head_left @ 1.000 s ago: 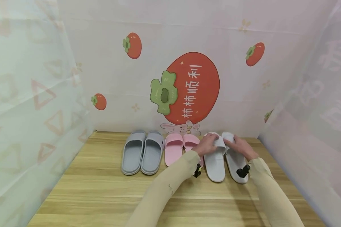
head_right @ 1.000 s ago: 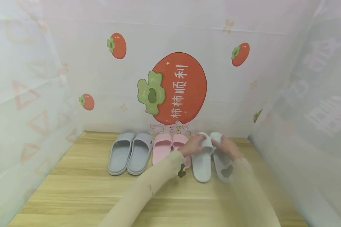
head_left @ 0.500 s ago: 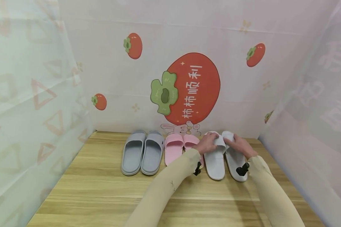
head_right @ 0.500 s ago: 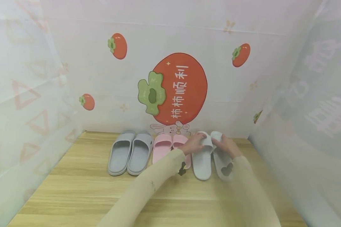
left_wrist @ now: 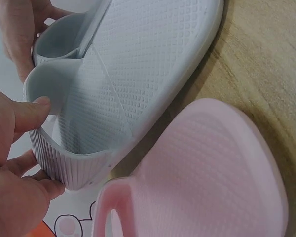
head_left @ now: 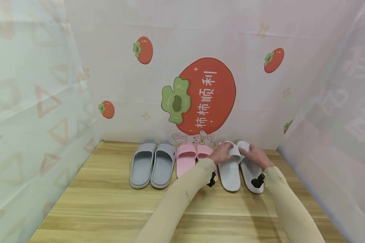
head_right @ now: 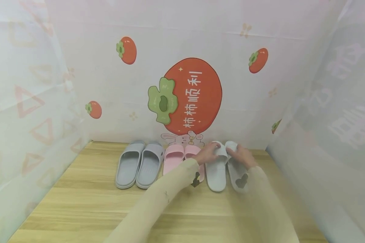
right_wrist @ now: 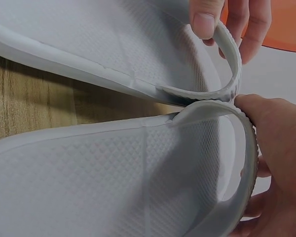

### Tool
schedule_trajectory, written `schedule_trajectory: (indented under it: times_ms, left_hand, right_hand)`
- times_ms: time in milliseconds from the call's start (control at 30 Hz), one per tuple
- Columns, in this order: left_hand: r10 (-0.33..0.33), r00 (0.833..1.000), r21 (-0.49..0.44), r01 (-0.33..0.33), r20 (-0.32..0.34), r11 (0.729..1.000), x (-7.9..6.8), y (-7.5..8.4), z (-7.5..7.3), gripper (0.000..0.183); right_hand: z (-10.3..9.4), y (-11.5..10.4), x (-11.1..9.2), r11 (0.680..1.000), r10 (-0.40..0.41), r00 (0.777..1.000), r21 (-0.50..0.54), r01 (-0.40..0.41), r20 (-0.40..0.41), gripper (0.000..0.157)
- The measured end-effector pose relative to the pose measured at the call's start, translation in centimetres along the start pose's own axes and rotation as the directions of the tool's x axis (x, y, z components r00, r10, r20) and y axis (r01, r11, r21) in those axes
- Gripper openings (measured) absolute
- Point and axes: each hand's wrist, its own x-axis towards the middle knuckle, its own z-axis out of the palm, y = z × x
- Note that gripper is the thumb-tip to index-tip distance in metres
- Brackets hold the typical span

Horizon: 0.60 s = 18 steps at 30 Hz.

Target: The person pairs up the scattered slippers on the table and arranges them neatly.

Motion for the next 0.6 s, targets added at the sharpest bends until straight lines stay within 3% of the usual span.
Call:
schedule_trajectory:
  times_ms: [367,600]
  left_hand:
    - [-0.056,0.998,-0.019,0.056,0.009,0.998,0.28,-0.11,0.44,0.049]
    - [-0.058,0.998,-0.006,0.058,0.011,0.998,0.49,-0.12,0.54,0.047]
  right_hand:
    - [0.39,0.28,0.54,1.000,0.023,1.000,-0.006,-0.023,-0.015,0.088]
    - [0.32,0.15,0.72,1.000,0.022,0.999,-0.016,-0.023,-0.044,0.086]
